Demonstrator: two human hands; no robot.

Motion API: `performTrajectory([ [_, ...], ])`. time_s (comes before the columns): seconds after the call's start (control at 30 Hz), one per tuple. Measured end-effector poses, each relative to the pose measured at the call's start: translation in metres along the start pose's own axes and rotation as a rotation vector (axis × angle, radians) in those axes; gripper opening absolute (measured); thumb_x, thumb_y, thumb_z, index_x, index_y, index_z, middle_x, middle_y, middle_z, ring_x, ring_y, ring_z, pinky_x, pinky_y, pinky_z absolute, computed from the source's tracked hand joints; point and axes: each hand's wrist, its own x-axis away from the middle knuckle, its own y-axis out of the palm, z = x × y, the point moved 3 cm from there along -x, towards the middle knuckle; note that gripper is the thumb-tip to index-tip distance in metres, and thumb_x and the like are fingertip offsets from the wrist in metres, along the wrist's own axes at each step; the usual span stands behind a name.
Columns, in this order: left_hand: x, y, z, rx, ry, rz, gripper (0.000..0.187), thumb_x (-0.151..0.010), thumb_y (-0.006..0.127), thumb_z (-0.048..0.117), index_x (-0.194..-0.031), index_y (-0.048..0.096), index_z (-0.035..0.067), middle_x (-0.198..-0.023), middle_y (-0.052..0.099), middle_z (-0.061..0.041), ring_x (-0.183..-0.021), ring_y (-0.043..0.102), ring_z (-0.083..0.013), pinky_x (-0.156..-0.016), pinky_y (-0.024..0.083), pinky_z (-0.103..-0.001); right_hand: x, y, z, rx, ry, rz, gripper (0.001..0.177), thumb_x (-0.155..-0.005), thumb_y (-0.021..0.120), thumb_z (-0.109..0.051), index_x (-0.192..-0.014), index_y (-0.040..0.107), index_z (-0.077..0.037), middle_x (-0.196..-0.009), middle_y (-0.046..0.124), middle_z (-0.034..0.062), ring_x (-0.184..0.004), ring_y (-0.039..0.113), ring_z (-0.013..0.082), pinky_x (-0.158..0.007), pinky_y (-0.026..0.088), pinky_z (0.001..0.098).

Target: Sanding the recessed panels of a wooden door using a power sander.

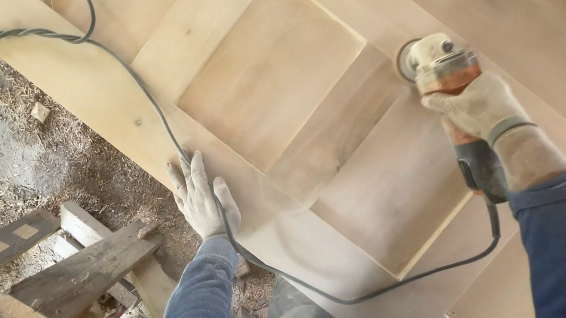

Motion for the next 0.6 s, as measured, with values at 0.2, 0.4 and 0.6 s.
performTrajectory([
  [0.2,0.0,-0.003,0.005,-0.013,-0.005,-0.008,0.066,-0.093,0.049,0.025,-0.157,0.039,0.014,-0.168,0.034,-0.011,-0.159,0.014,-0.0398,-0.123,0.02,-0.061,0.045,0.042,-0.005,-0.036,-0.363,-0.001,0.055,-0.072,0.088,-0.041,-0.108,0.072,-0.003,-0.096,0.076,0.0167,-0.09,0.073,0.0309,-0.079,0.057,0.0409],
  [0.4,0.0,0.001,-0.002,0.003,0.038,0.031,0.066,-0.092,0.051,0.023,-0.156,0.041,0.013,-0.17,0.032,-0.013,-0.16,0.015,-0.0399,-0.123,0.021,-0.061,0.123,0.04,-0.043,0.015,-0.252,-0.1,0.052,-0.072,0.083,-0.042,-0.11,0.072,-0.009,-0.094,0.078,0.0151,-0.087,0.077,0.0313,-0.083,0.06,0.0402],
  [0.6,-0.002,0.002,-0.002,-0.005,-0.035,-0.003,0.065,-0.093,0.046,0.03,-0.156,0.04,0.016,-0.17,0.032,-0.009,-0.16,0.012,-0.0369,-0.121,0.018,-0.064,0.146,0.068,-0.04,0.138,-0.323,-0.12,0.055,-0.071,0.086,-0.043,-0.102,0.068,-0.001,-0.088,0.076,0.0204,-0.087,0.074,0.0354,-0.082,0.058,0.0428],
])
